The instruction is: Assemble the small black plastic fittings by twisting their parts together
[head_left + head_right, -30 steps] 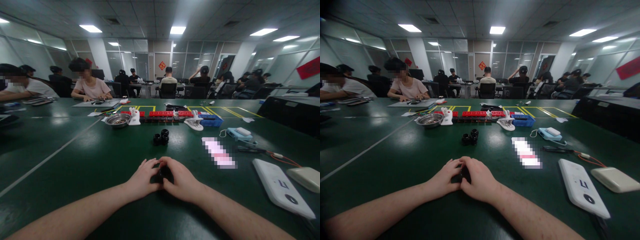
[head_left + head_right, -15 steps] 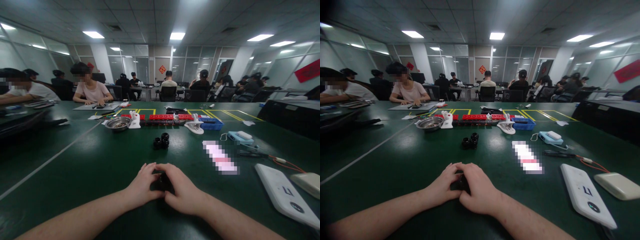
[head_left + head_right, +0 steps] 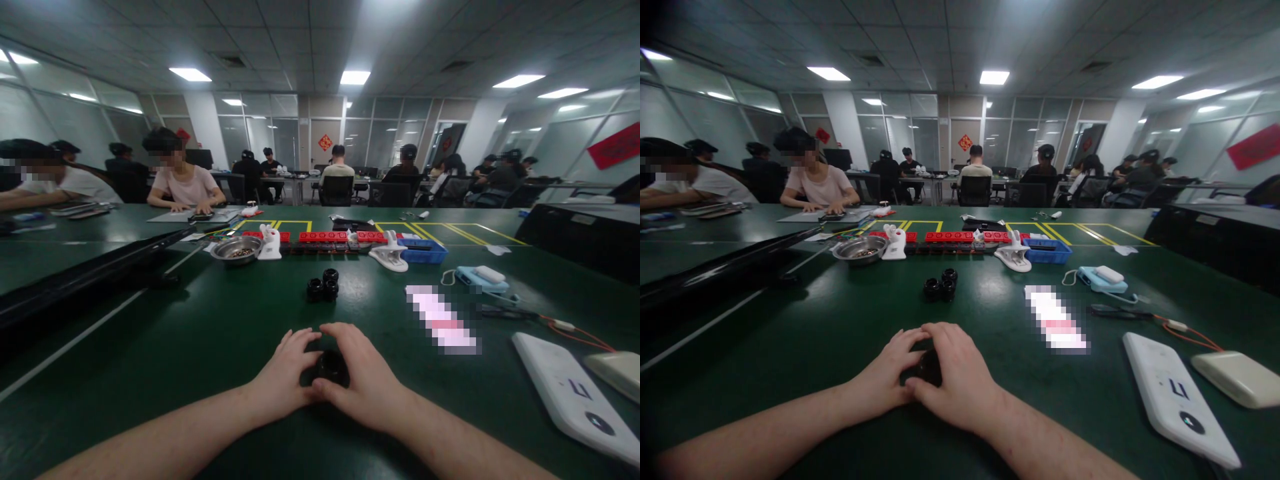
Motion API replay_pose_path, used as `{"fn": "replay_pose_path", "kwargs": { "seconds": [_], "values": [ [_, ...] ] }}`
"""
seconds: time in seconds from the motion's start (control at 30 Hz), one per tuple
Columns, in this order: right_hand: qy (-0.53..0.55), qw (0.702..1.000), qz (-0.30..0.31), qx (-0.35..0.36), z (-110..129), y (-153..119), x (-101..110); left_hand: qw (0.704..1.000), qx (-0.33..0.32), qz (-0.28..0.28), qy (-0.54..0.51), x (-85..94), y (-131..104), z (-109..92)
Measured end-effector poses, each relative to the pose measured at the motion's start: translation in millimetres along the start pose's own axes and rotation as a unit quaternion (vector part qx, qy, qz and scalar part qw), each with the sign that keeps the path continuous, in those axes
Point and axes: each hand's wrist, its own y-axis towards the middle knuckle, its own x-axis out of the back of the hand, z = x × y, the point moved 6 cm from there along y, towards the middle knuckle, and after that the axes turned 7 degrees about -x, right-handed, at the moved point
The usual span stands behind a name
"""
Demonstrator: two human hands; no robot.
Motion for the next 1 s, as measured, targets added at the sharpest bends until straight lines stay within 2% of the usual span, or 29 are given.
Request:
{"fn": "replay_pose_path", "kwargs": {
  "seconds": [0.1,0.27,0.33,0.43,0.5,0.7,0.77,0.87,0.93,1.0],
  "values": [
    [-0.020,0.998,0.003,-0.052,-7,2,0,1.000,0.000,0.000,-0.006,0.5,0,0],
    [0.023,0.996,0.075,0.047,8,-3,-6,1.000,-0.003,0.001,-0.010,2.6,2,-1],
    [0.015,0.998,0.050,0.036,7,-2,-5,1.000,-0.004,0.007,-0.008,2.0,2,-1],
    [-0.002,0.999,-0.002,-0.039,-4,1,-2,1.000,-0.005,0.003,-0.010,2.0,1,-1],
    [-0.005,0.998,-0.007,-0.063,-8,2,-1,1.000,-0.004,-0.004,-0.009,2.6,1,-2],
    [0.055,0.998,0.037,0.017,1,-3,-4,1.000,-0.008,-0.002,-0.008,2.3,2,-2],
    [0.042,0.999,0.011,0.006,-2,-2,-3,1.000,-0.003,0.005,-0.010,1.4,2,-1],
    [0.013,0.998,-0.023,-0.056,-12,1,-2,1.000,0.003,0.008,-0.011,0.9,2,0],
    [0.019,0.998,-0.006,-0.068,-14,3,-4,1.000,0.003,0.005,-0.012,1.2,2,0],
    [0.055,0.997,0.034,-0.036,-9,2,-6,1.000,-0.004,0.002,-0.015,1.0,1,0]
  ]
}}
